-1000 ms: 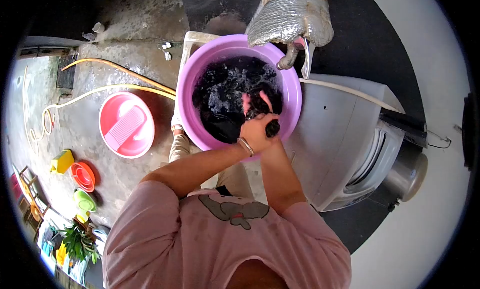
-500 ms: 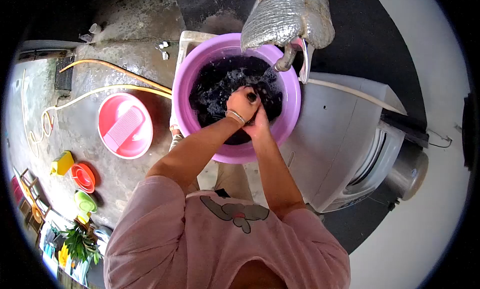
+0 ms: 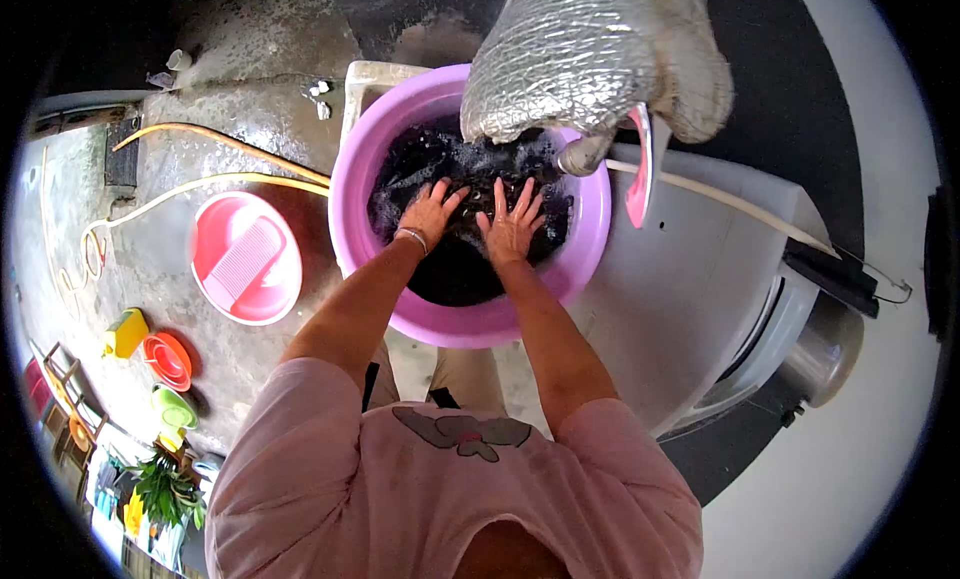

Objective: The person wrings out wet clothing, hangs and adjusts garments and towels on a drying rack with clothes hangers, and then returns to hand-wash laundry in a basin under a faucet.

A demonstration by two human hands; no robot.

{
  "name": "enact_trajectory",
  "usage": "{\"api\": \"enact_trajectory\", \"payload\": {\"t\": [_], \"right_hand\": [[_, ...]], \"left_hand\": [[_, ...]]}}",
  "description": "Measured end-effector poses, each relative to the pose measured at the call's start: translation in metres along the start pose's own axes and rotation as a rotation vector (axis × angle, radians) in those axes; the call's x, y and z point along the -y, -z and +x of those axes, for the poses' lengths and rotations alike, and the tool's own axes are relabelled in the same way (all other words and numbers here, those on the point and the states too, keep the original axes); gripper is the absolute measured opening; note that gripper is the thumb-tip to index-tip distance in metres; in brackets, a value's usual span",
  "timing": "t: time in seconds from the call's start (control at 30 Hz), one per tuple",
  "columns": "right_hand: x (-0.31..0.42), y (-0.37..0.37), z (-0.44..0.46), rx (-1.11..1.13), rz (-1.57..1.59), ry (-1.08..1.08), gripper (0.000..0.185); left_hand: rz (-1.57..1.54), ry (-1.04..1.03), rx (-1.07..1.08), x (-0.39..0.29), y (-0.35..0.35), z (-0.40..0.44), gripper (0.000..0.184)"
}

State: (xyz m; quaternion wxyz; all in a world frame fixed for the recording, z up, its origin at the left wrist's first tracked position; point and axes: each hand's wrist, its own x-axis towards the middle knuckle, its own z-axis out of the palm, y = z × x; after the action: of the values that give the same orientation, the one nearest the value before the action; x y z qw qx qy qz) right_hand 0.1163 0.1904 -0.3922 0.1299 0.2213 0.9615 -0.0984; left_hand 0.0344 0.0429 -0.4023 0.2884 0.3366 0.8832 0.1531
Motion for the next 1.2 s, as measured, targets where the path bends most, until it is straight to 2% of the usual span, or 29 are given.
{"api": "enact_trajectory", "payload": {"t": [0.1,0.2,0.23,0.37,0.43,0.47,0.5,0.53,0.6,0.63,0.67,0.7,0.8,0.83,0.93,0.97,1.0,1.03,1.07,1.13,1.2], "right_hand": [[-0.019,-0.036,0.003,-0.019,0.108,0.074,0.072],[-0.022,-0.060,0.010,0.100,-0.255,-0.007,0.075],[-0.021,-0.071,0.009,0.057,-0.272,-0.075,0.071],[-0.041,-0.086,0.014,0.069,-0.110,0.051,0.064],[-0.039,-0.066,0.016,0.067,-0.029,0.108,0.062],[-0.032,-0.045,0.017,0.212,-0.027,0.065,0.068],[-0.013,-0.004,0.018,0.355,-0.031,0.020,0.075],[-0.020,-0.020,0.024,0.327,0.209,-0.180,0.087],[-0.006,0.019,0.020,0.349,1.325,-0.634,0.092],[0.004,0.060,0.015,0.434,1.443,-0.774,0.097],[-0.006,0.069,0.016,0.676,1.777,-0.779,0.085],[-0.038,0.012,0.014,0.647,2.122,-0.626,0.075],[-0.015,0.111,0.007,0.974,2.631,-0.456,0.059],[-0.013,0.110,0.001,0.865,2.618,-0.545,0.057],[0.002,0.076,-0.012,0.525,2.547,-0.794,0.052],[0.006,0.063,-0.012,0.415,2.512,-0.870,0.050],[0.013,0.057,-0.014,0.422,2.476,-0.673,0.048],[0.010,0.057,-0.016,0.416,2.497,-0.667,0.049],[0.006,0.059,-0.014,0.411,2.523,-0.653,0.050],[0.014,0.077,-0.009,0.455,2.505,-0.556,0.049],[0.018,0.099,-0.009,0.491,2.477,-0.476,0.049]], "left_hand": [[0.078,0.039,0.135,0.007,-0.013,0.015,0.051],[-0.017,0.069,0.286,0.016,-0.029,0.027,0.057],[0.000,0.042,0.313,0.019,-0.032,0.034,0.053],[-0.193,0.173,0.310,0.018,-0.038,0.043,0.048],[-0.220,0.281,0.314,0.006,-0.006,0.031,0.049],[-0.231,0.334,0.311,0.002,0.006,0.029,0.052],[-0.356,0.508,0.104,-0.007,0.011,0.028,0.048],[-0.573,0.533,-0.065,-0.013,0.017,0.024,0.035],[-0.770,0.362,-0.493,-0.040,0.029,0.007,0.025],[-0.796,0.238,-0.572,-0.060,0.037,0.000,0.023],[-0.818,0.112,-0.651,-0.083,0.047,-0.007,0.021],[-0.834,-0.017,-0.591,-0.107,0.067,-0.019,0.022],[-0.758,-0.288,-0.462,-0.164,0.093,-0.054,0.023],[-0.730,-0.272,-0.318,-0.166,0.088,-0.054,0.024],[-0.516,0.041,-0.261,-0.131,0.083,-0.005,0.027],[-0.535,0.128,-0.416,-0.117,0.091,0.013,0.029],[-0.553,0.221,-0.561,-0.109,0.093,0.021,0.031],[-0.511,0.205,-0.533,-0.108,0.087,0.023,0.031],[-0.595,0.224,-0.415,-0.114,0.081,0.018,0.028],[-0.589,-0.039,-0.495,-0.131,0.070,-0.004,0.025],[-0.687,-0.139,-0.455,-0.153,0.067,-0.041,0.022]]}}
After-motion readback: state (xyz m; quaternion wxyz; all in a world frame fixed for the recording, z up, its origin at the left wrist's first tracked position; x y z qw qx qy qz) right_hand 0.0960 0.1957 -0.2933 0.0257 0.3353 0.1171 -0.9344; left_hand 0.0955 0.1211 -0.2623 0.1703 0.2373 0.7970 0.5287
